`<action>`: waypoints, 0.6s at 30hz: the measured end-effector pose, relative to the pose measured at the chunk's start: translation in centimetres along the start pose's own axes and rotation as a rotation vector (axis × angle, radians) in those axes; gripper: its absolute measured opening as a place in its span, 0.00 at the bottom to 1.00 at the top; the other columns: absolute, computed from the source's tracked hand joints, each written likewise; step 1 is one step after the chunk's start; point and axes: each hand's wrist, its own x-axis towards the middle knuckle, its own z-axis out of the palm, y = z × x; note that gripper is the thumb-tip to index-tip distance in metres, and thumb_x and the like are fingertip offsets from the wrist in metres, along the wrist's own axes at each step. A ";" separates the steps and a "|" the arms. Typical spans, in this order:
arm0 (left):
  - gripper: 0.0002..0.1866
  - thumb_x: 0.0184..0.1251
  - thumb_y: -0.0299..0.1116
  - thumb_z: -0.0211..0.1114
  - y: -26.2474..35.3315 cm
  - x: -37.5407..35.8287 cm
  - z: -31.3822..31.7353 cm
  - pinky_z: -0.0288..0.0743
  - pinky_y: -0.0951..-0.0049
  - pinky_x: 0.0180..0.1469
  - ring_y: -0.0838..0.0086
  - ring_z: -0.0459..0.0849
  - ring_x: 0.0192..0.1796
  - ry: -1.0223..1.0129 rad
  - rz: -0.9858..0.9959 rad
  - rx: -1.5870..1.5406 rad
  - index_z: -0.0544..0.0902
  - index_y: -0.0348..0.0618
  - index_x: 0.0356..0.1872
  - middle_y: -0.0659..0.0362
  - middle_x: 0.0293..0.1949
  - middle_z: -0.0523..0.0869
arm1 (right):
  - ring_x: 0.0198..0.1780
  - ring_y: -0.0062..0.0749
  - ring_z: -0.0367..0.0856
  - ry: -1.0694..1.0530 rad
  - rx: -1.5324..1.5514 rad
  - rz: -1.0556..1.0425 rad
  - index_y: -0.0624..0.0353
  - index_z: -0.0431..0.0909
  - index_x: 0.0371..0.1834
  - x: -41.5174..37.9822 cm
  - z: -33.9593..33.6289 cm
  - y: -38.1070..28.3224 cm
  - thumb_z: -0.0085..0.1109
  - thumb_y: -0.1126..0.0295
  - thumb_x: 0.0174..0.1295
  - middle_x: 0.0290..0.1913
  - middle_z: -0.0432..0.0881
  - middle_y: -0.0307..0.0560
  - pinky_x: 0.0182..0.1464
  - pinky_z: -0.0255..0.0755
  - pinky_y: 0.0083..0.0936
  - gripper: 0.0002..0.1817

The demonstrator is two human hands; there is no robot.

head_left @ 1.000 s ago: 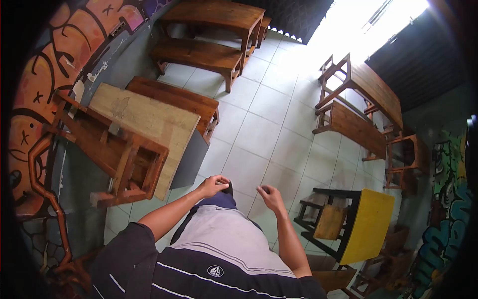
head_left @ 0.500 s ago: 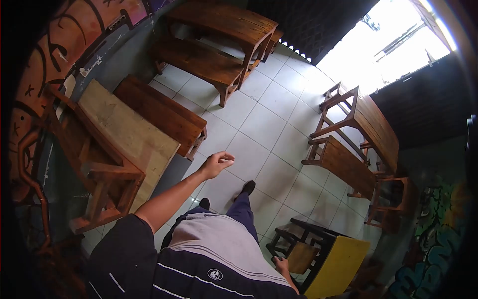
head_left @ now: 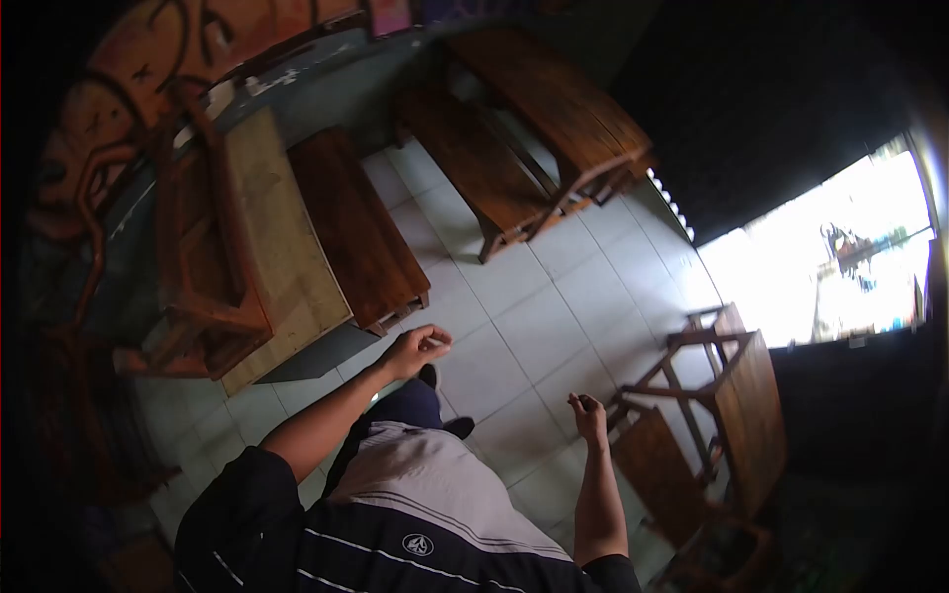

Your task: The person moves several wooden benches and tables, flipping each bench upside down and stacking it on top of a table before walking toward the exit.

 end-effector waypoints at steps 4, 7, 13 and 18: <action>0.12 0.65 0.33 0.64 -3.9 1.6 -2.6 0.75 0.79 0.47 0.82 0.80 0.42 0.164 -0.033 -0.115 0.79 0.39 0.47 0.62 0.44 0.82 | 0.19 0.25 0.72 -0.071 -0.060 0.106 0.58 0.85 0.28 9.1 -0.2 0.9 0.47 0.40 0.65 0.12 0.70 0.42 0.26 0.67 0.26 0.31; 0.12 0.66 0.33 0.64 -5.7 4.7 -5.0 0.76 0.78 0.47 0.81 0.80 0.43 0.287 -0.023 -0.143 0.78 0.39 0.47 0.62 0.43 0.82 | 0.12 0.22 0.65 -0.204 -0.003 0.192 0.55 0.85 0.26 10.9 1.4 0.8 0.45 0.38 0.65 0.10 0.65 0.36 0.16 0.64 0.25 0.31; 0.14 0.64 0.38 0.65 -4.5 12.6 -6.4 0.76 0.76 0.48 0.77 0.83 0.44 0.428 0.100 -0.218 0.79 0.40 0.45 0.59 0.41 0.84 | 0.17 0.28 0.74 -0.549 0.040 0.345 0.61 0.81 0.37 13.0 2.8 1.1 0.47 0.39 0.64 0.19 0.71 0.42 0.19 0.72 0.29 0.31; 0.13 0.66 0.36 0.64 3.0 16.5 -6.9 0.75 0.76 0.49 0.78 0.82 0.43 0.376 0.031 -0.064 0.78 0.40 0.46 0.59 0.42 0.83 | 0.18 0.28 0.79 -0.738 -0.340 0.309 0.58 0.80 0.43 18.1 -0.5 -1.5 0.46 0.57 0.68 0.21 0.78 0.46 0.18 0.72 0.26 0.17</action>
